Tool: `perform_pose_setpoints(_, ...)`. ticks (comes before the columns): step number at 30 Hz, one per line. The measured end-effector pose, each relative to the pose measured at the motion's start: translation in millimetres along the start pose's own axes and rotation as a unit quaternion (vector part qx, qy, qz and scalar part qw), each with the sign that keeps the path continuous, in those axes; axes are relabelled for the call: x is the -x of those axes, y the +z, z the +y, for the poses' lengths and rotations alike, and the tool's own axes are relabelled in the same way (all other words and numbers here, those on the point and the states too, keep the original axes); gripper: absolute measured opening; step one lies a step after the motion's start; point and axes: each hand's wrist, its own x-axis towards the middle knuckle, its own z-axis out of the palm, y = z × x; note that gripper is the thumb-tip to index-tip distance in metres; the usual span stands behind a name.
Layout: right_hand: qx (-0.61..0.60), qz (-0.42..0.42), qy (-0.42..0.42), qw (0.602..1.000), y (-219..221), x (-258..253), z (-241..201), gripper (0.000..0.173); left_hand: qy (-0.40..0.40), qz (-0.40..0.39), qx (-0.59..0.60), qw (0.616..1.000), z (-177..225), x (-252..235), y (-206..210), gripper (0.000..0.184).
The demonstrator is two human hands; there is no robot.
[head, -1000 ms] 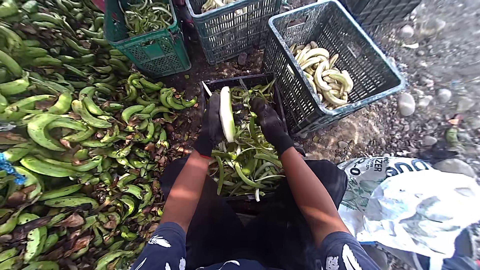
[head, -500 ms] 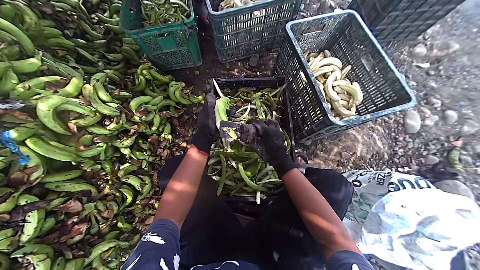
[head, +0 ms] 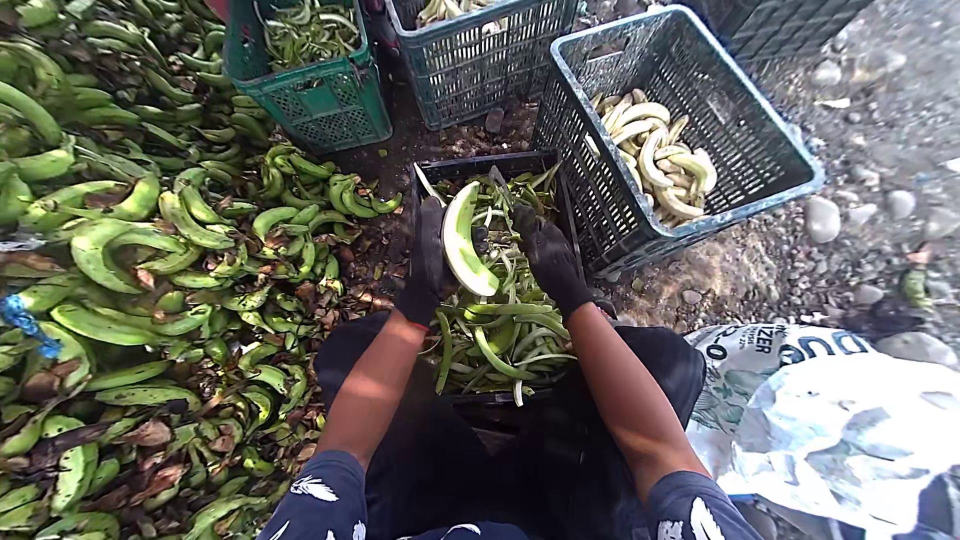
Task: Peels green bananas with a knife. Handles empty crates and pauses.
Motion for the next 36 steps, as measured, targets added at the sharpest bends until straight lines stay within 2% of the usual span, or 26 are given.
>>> perform_pose_setpoints(1,0.007,0.009,-0.004,1.000,-1.1,0.9,-4.2,0.059,-0.005,0.005,0.020,1.000,4.3,-2.6,-3.1,0.058)
perform_pose_setpoints(2,0.035,-0.003,-0.026,0.999,-3.1,3.6,-9.0,0.059,0.002,0.009,0.013,1.000,9.6,-2.6,-6.1,0.050)
perform_pose_setpoints(4,0.107,-0.041,-0.118,0.986,-8.3,13.6,-15.9,0.059,0.007,0.011,-0.014,1.000,20.2,-0.7,-13.1,0.042)
perform_pose_setpoints(6,0.149,-0.050,-0.204,0.966,-10.3,20.9,-16.8,0.066,-0.025,0.003,0.012,1.000,22.8,-9.4,-22.6,0.046)
perform_pose_setpoints(8,0.169,-0.071,-0.217,0.959,-15.5,26.7,-20.1,0.070,-0.028,-0.030,0.024,0.999,25.1,-11.9,-32.5,0.050)
perform_pose_setpoints(11,0.192,-0.079,-0.191,0.959,-16.8,29.6,-22.4,0.066,0.001,-0.054,-0.010,0.999,26.9,-7.4,-35.6,0.052)
perform_pose_setpoints(13,0.196,-0.087,-0.148,0.965,-12.0,29.8,-26.2,0.058,0.023,-0.024,-0.072,0.997,28.2,-3.7,-33.9,0.051)
perform_pose_setpoints(15,0.175,-0.058,-0.103,0.977,-0.5,28.5,-29.1,0.054,0.060,0.014,-0.168,0.984,28.5,4.5,-27.7,0.053)
perform_pose_setpoints(18,0.142,0.015,0.010,0.990,17.6,17.9,-33.5,0.051,0.108,0.054,-0.220,0.968,12.0,4.4,-19.6,0.054)
perform_pose_setpoints(19,0.116,0.033,0.049,0.991,19.6,11.9,-30.5,0.050,0.096,0.060,-0.244,0.963,10.3,8.1,-16.3,0.055)
perform_pose_setpoints(21,0.057,0.051,0.103,0.992,11.8,0.2,-16.8,0.060,0.048,0.054,-0.264,0.962,8.1,15.2,-8.9,0.055)
perform_pose_setpoints(23,0.011,0.043,0.126,0.991,-6.1,-6.9,-10.2,0.068,-0.007,0.002,-0.205,0.979,4.0,15.1,-10.6,0.060)
perform_pose_setpoints(25,-0.008,0.039,0.101,0.994,-15.0,-4.5,-15.4,0.067,-0.014,-0.050,-0.124,0.991,8.2,12.4,-15.4,0.059)
perform_pose_setpoints(26,-0.013,0.036,0.072,0.997,-16.8,-1.2,-17.7,0.060,-0.008,-0.068,-0.081,0.994,11.1,9.3,-18.6,0.057)
perform_pose_setpoints(28,0.019,-0.034,0.008,0.999,-24.9,10.1,-24.0,0.056,0.010,-0.084,-0.025,0.996,15.2,4.7,-21.7,0.056)
perform_pose_setpoints(30,0.077,-0.115,-0.098,0.986,-27.2,20.2,-21.0,0.064,0.024,-0.082,-0.006,0.996,14.3,1.0,-27.0,0.056)
perform_pose_setpoints(32,0.094,-0.154,-0.175,0.968,-21.3,28.2,-16.4,0.059,-0.009,-0.067,-0.003,0.998,11.6,-4.3,-29.9,0.062)
perform_pose_setpoints(34,0.120,-0.168,-0.152,0.967,-19.0,33.4,-19.9,0.049,-0.023,-0.057,-0.004,0.998,9.1,-4.0,-26.6,0.062)
perform_pose_setpoints(36,0.143,-0.105,-0.040,0.983,-17.0,30.9,-26.7,0.055,0.007,-0.038,-0.053,0.998,5.4,2.1,-22.6,0.055)
